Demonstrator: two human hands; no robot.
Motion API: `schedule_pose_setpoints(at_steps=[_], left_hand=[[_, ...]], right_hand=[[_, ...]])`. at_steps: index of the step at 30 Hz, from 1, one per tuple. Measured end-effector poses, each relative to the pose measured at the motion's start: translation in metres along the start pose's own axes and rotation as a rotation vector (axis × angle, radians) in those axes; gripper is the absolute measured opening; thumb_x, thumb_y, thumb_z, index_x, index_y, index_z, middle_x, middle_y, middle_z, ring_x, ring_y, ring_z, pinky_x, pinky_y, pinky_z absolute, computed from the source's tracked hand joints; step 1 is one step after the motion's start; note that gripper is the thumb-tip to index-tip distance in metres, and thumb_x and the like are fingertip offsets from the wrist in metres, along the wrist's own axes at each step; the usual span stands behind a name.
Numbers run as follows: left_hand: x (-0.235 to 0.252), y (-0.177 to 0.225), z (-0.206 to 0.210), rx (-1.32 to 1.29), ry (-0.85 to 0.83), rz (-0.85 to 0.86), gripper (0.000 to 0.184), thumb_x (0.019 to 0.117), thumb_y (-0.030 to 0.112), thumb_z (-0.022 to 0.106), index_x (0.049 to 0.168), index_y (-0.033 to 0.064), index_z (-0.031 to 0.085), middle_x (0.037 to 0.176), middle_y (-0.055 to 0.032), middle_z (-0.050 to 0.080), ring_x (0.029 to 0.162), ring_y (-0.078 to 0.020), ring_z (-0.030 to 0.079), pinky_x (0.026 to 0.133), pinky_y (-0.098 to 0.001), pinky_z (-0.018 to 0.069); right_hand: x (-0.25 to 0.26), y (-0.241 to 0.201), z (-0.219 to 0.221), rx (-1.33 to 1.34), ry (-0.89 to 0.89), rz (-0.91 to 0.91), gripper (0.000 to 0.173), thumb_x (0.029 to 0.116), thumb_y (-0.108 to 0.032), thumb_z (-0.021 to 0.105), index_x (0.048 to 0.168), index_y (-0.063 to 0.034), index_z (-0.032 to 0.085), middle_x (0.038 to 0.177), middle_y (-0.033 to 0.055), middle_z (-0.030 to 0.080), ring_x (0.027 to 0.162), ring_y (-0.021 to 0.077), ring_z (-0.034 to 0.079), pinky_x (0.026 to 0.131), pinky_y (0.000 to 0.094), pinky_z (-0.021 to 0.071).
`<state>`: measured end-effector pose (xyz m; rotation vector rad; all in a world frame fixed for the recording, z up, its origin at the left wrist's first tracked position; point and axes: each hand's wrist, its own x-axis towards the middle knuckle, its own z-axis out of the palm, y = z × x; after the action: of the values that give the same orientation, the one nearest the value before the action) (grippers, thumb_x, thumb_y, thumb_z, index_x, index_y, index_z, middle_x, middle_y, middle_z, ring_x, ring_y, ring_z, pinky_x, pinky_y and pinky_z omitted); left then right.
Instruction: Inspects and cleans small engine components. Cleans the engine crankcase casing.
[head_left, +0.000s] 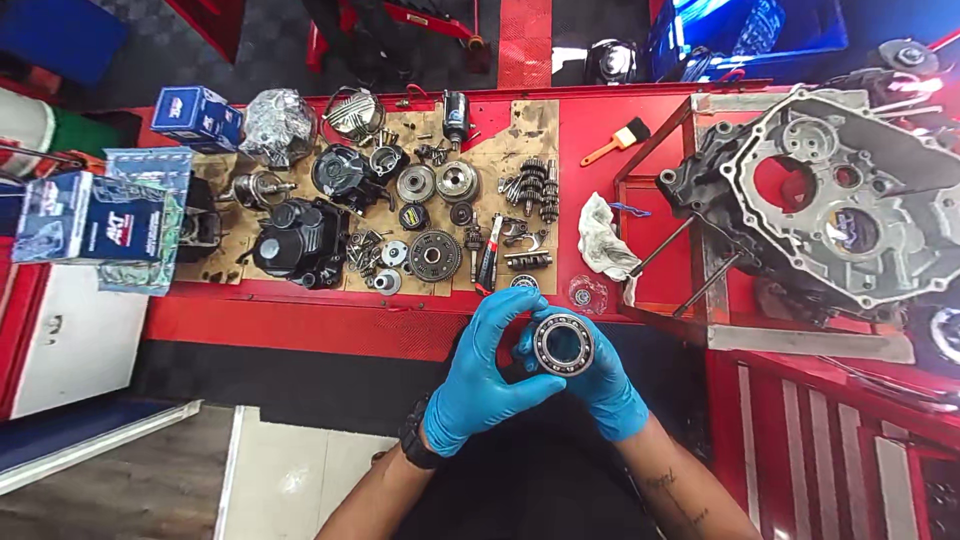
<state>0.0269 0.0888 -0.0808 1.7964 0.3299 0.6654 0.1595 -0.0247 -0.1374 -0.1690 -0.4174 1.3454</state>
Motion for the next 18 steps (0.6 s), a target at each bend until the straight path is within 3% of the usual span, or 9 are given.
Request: schedule_pose_setpoints(at_steps=[18], left_hand=[[-0.0049,0.0021,0.0001,0.008,-0.002,0.004,0.074,0.078,0.021,0.087,0.14,0.0015,0.051,0.135,-0.0129,0.059,0.131,-0.0232,0.054,0.115,-0.0396,0.0435]], right_hand=[[-0.0057,0.005,-0.0008,0.022,0.006,0.021,0.049,0.0987,-0.04,0.063,0.137,-0.0091,0.062,0.123,0.0107,0.069,0.108,0.0191,0.068,0.093,0.0329,0.0558]])
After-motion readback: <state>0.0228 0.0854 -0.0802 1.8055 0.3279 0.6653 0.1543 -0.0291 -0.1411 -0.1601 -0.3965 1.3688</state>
